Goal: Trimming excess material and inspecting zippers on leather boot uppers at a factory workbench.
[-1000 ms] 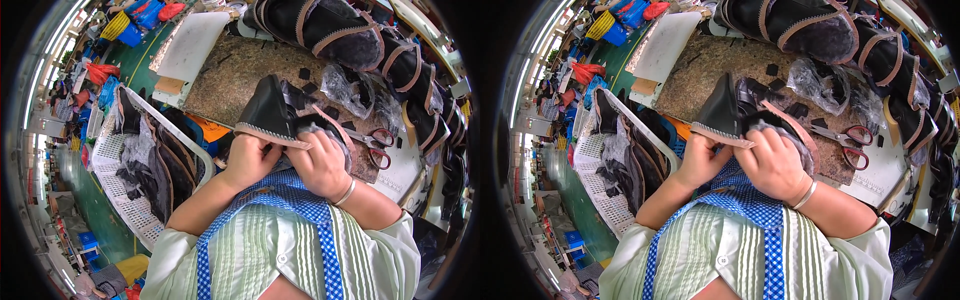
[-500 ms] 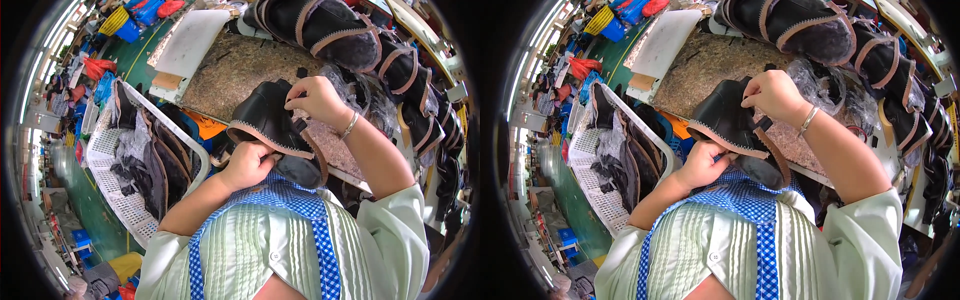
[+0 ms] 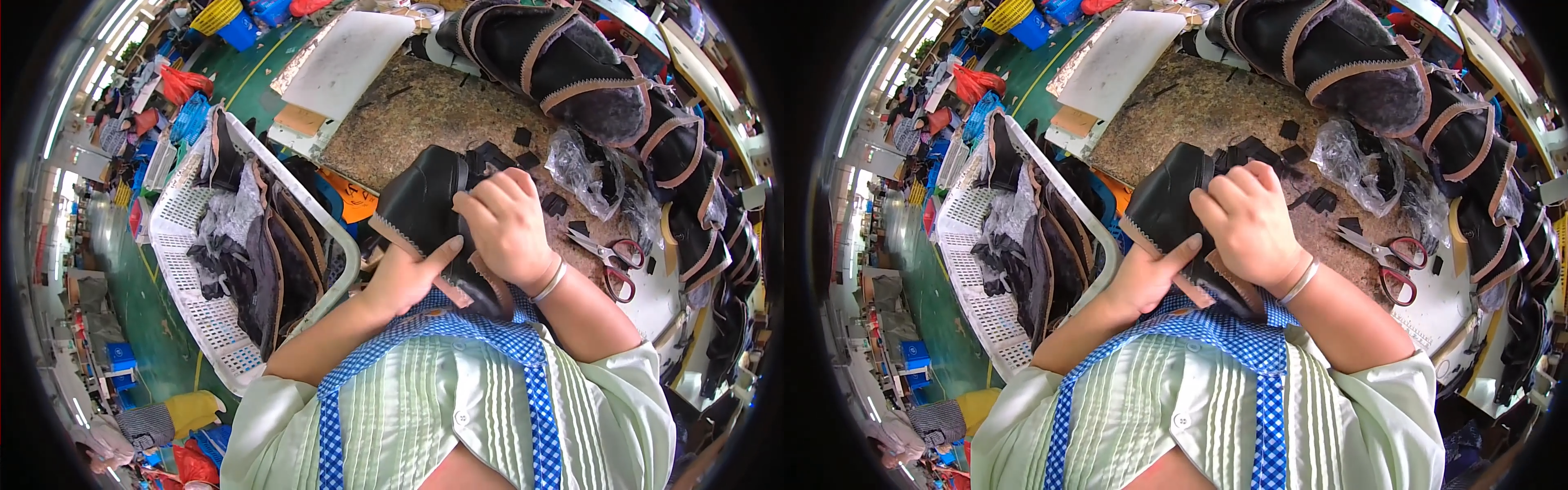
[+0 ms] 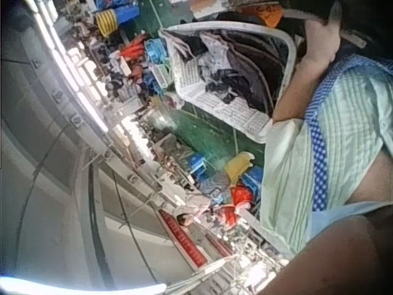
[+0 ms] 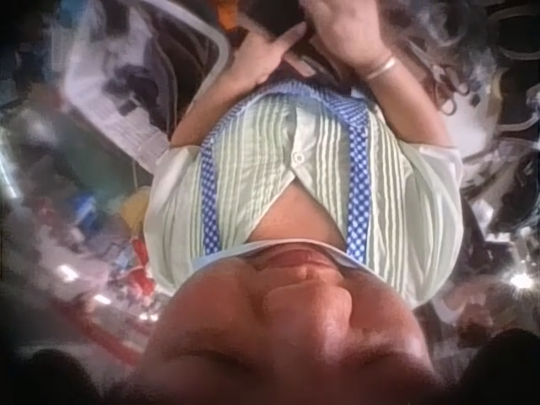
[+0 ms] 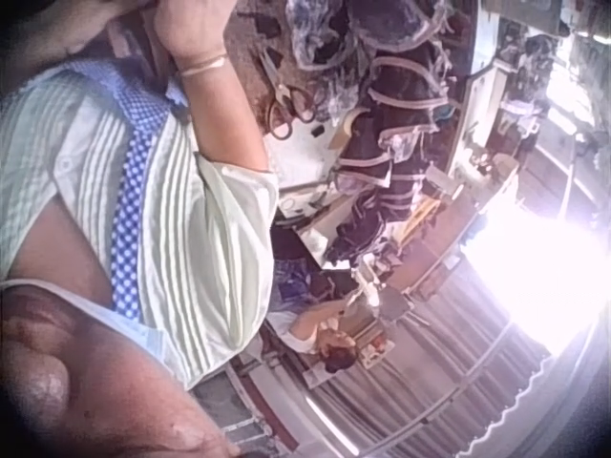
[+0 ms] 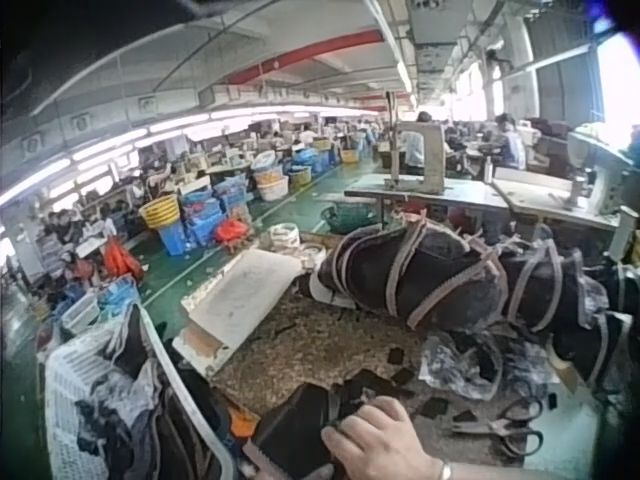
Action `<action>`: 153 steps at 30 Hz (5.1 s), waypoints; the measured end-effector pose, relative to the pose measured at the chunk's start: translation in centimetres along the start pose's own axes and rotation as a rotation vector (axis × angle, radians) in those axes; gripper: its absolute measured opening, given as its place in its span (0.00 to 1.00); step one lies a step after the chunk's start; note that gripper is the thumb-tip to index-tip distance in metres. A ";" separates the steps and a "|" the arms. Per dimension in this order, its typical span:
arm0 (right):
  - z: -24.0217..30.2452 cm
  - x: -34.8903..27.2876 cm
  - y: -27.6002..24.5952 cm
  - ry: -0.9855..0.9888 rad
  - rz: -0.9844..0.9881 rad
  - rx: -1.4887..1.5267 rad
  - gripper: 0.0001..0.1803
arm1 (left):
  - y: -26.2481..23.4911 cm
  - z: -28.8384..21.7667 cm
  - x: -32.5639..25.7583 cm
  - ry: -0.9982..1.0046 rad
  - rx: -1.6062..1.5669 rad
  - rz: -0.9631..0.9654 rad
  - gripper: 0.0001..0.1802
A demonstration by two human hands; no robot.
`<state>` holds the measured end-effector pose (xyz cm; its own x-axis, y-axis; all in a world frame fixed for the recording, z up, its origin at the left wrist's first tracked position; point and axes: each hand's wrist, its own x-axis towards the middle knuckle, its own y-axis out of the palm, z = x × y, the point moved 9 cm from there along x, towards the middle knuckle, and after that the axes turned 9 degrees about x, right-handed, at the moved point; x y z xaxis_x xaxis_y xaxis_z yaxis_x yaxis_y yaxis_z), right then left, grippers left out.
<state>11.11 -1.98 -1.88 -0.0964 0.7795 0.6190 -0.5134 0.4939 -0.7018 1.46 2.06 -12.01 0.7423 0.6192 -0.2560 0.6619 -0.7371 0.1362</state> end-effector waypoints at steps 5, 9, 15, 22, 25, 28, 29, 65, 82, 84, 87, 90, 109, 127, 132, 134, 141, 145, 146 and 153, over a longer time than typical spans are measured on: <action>-9.7 -0.7 -2.9 0.404 -0.257 0.388 0.09 | 2.5 -2.3 -1.3 0.124 0.410 0.121 0.20; -10.0 -0.7 -0.7 0.586 -0.045 1.260 0.14 | 2.5 -4.4 -3.4 0.497 0.518 0.254 0.21; -4.9 -0.3 -2.9 0.109 0.137 0.904 0.16 | 1.9 -3.9 -3.8 0.312 0.353 0.443 0.26; -1.7 1.6 -4.6 0.031 0.124 0.909 0.13 | -0.9 -14.7 -6.5 0.548 0.584 0.800 0.13; -1.3 2.0 -4.5 0.053 0.145 0.857 0.13 | -0.2 -20.4 -5.2 0.739 0.975 -0.033 0.22; -0.4 2.6 -4.3 0.063 0.155 0.828 0.11 | 2.9 -19.2 -3.7 1.008 1.323 0.075 0.26; -0.4 2.6 -4.4 0.070 0.144 0.820 0.10 | 2.8 -18.0 -2.9 0.961 1.273 0.166 0.20; -6.0 -0.7 -4.5 0.577 -0.458 1.120 0.09 | -0.8 -8.8 0.2 0.315 0.152 0.131 0.55; 3.2 -3.4 -4.8 0.054 -0.065 0.129 0.16 | -5.3 -8.8 0.3 0.390 0.440 -0.311 0.44; 5.3 -3.5 -4.4 -0.120 -0.102 -0.058 0.11 | -5.2 -7.4 0.7 0.300 0.310 -0.310 0.40; 6.1 -4.1 -3.5 -0.236 -0.044 -0.130 0.14 | -5.2 -5.5 1.0 0.221 0.179 -0.283 0.35; 6.1 -4.1 -3.1 -0.240 -0.022 -0.119 0.15 | -5.2 -4.8 1.4 0.177 0.125 -0.273 0.34; 4.2 -4.6 -4.1 -0.142 -0.169 0.128 0.14 | -5.5 -4.5 2.1 0.144 0.027 -0.261 0.39; 1.0 -1.9 -8.3 0.145 -0.210 0.459 0.18 | -3.7 -6.4 0.6 0.303 0.179 -0.119 0.44; -2.2 1.7 -9.4 0.187 -0.229 0.426 0.32 | -2.1 -6.3 0.0 0.286 0.153 -0.018 0.44; -3.3 1.9 -7.4 0.213 -0.160 0.680 0.32 | -1.6 -6.5 0.0 0.296 0.159 -0.003 0.45; -4.3 1.1 -5.8 0.385 -0.102 0.825 0.26 | -1.7 -6.5 -0.1 0.294 0.215 -0.003 0.46; -4.5 0.7 -5.7 0.375 -0.135 0.823 0.27 | -1.4 -6.2 -0.2 0.288 0.194 0.010 0.46; -4.5 0.7 -5.7 0.373 -0.136 0.823 0.27 | -1.5 -6.1 -0.1 0.287 0.191 0.010 0.46; -4.3 0.1 -5.9 0.417 -0.134 0.853 0.27 | -1.3 -6.4 -0.5 0.336 0.245 0.019 0.47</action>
<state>17.75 -3.14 0.79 0.2349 0.8926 0.3847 -0.9620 0.2701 -0.0391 0.90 4.46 -5.89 0.7738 0.6288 0.0769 0.6334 -0.7668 -0.1041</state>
